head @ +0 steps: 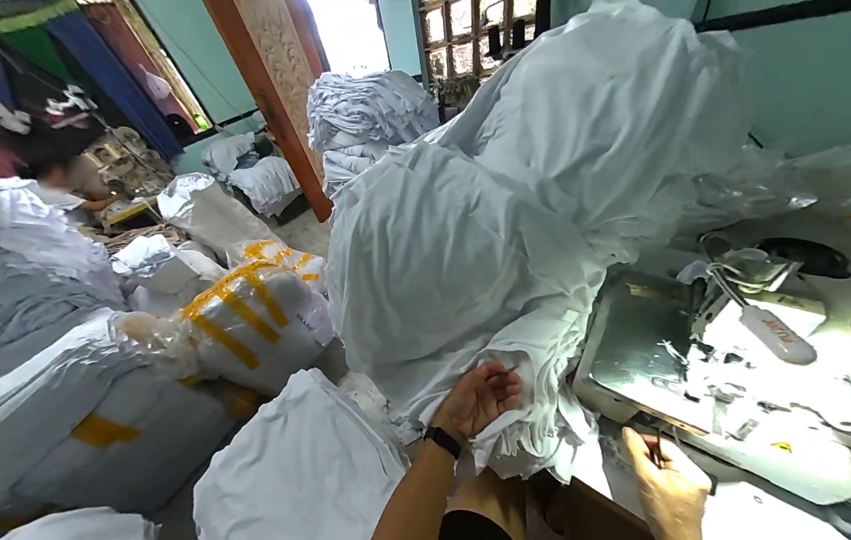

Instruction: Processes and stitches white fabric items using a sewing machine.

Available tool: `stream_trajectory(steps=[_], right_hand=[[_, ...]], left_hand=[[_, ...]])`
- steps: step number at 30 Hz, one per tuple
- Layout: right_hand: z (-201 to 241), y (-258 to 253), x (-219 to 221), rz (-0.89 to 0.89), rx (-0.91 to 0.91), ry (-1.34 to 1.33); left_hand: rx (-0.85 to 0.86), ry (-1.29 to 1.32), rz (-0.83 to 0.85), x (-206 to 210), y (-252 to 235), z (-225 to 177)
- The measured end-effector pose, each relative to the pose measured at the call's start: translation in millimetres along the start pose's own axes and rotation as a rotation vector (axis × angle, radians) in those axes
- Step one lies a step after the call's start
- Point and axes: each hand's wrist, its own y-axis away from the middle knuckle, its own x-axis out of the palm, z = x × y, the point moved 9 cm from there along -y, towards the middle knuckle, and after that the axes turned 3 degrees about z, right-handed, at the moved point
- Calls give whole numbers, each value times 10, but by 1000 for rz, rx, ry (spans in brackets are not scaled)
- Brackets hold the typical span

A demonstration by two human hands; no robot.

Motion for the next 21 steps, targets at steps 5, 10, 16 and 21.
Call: stream_trajectory(steps=[5,10,16,21], right_hand=[[14,-11,10,-9,-17,-4],[23,5,21,11,-28,-8],[70,-11,13,55,-53,-31],[20,-21,-10,55,-56,-85]], left_hand=[[-9,44,71,-11,-11,-1],[27,36,50,-41,18,0],[52,-17,-7,-26,7,-6],[59,-4,-7,-2,7,11]])
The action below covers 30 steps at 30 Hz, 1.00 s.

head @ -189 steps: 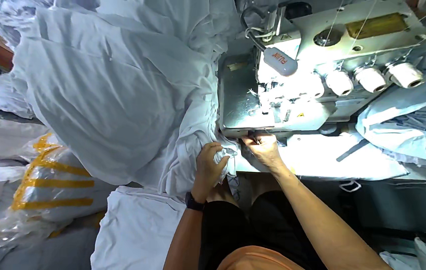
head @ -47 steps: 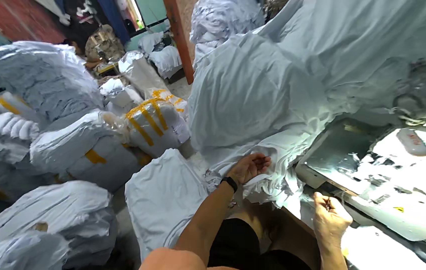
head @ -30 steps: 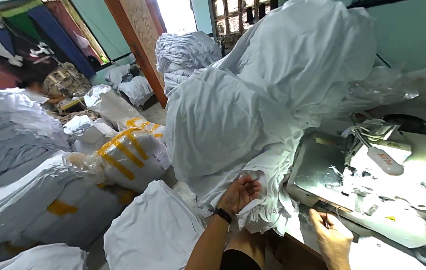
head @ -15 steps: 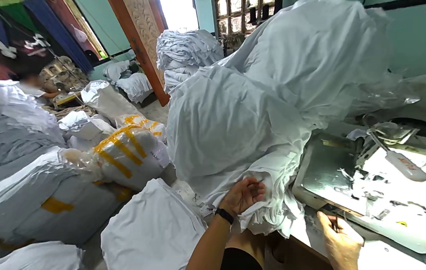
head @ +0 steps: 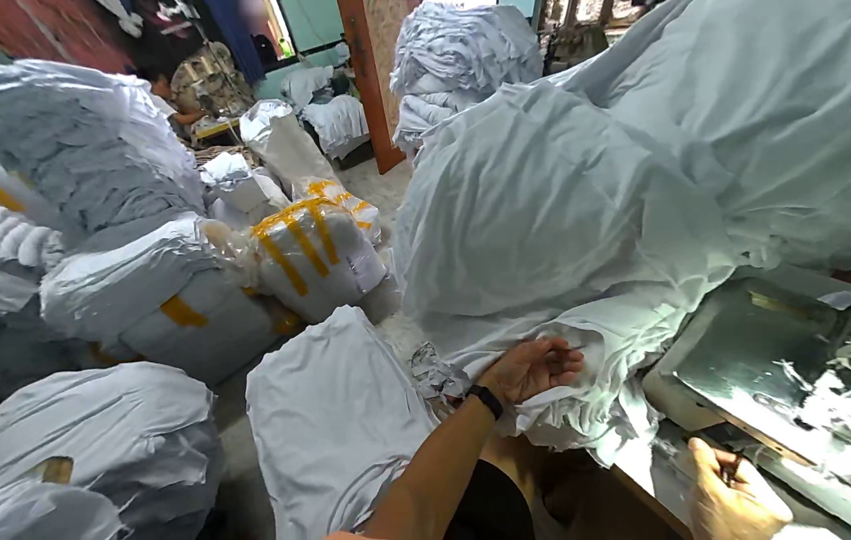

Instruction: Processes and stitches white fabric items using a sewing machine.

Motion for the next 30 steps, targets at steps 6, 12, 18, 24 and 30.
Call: stream_trajectory(steps=[6,12,18,24,30], right_hand=[[-17,-24,-7,-12,-5,14],[-11,19,19,-15,-23,-48],[-10,16,16,-17,-25,-48],[-8,22,15,-22,-17,-22],[-14,20,26,-25,-26,-24]], left_hand=[[-7,-7,-40,-10,1,6],[18,-13,-31,-59,25,-5],[15,-6,-44,-65,22,-16],[9,10,-67,-67,30,-8],[8,38,-54,-67,37,-15]])
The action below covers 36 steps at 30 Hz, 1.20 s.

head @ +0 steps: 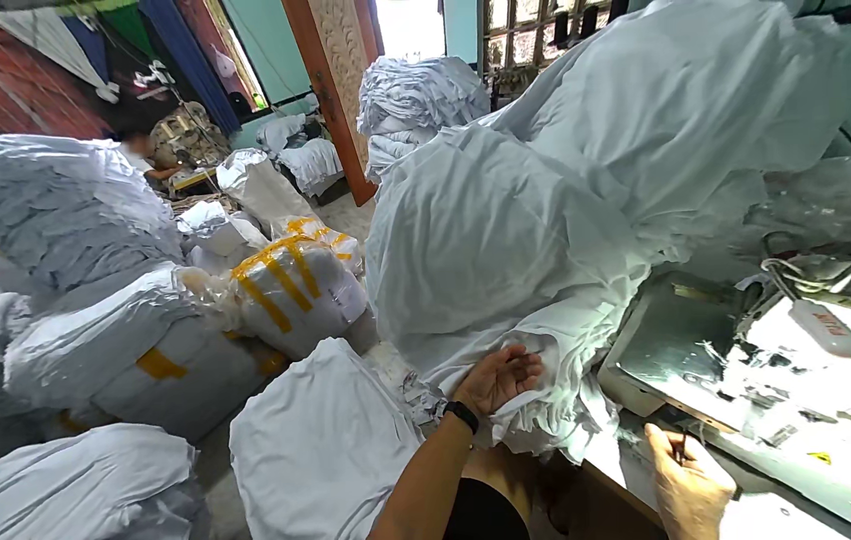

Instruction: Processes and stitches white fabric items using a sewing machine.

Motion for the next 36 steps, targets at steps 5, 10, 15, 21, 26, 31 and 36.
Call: stream_trajectory(steps=[5,10,15,21,26,31,36], right_hand=[[-5,7,-4,5,17,5],[10,7,-8,16,14,4],[15,1,-6,9,11,12],[5,-4,-8,3,7,-4],[0,-6,4,12,12,0],[8,-1,16,35,16,-16],[34,-4,16,55,-29,-16]], left_hand=[[9,-3,-3,4,10,6],[15,-17,-19,16,15,-3],[2,6,-13,22,3,1],[6,22,1,8,1,2],[2,30,12,3,-7,-2],[7,-8,-34,-10,-4,-7],[21,-40,-31,7,-3,-28]])
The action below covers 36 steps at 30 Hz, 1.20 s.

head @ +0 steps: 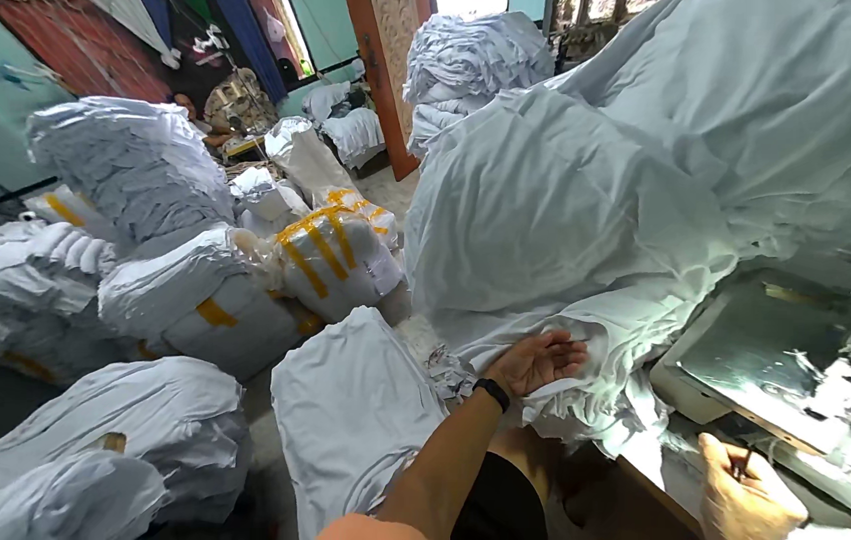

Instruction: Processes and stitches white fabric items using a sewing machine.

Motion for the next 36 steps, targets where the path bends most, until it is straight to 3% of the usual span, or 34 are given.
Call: stream_trajectory(steps=[20,36], right_hand=[[-59,0,-6,79,73,-22],[128,13,-33,-32,1,-98]], left_hand=[[-39,0,33,80,-19,25],[-42,14,63,91,-14,15]])
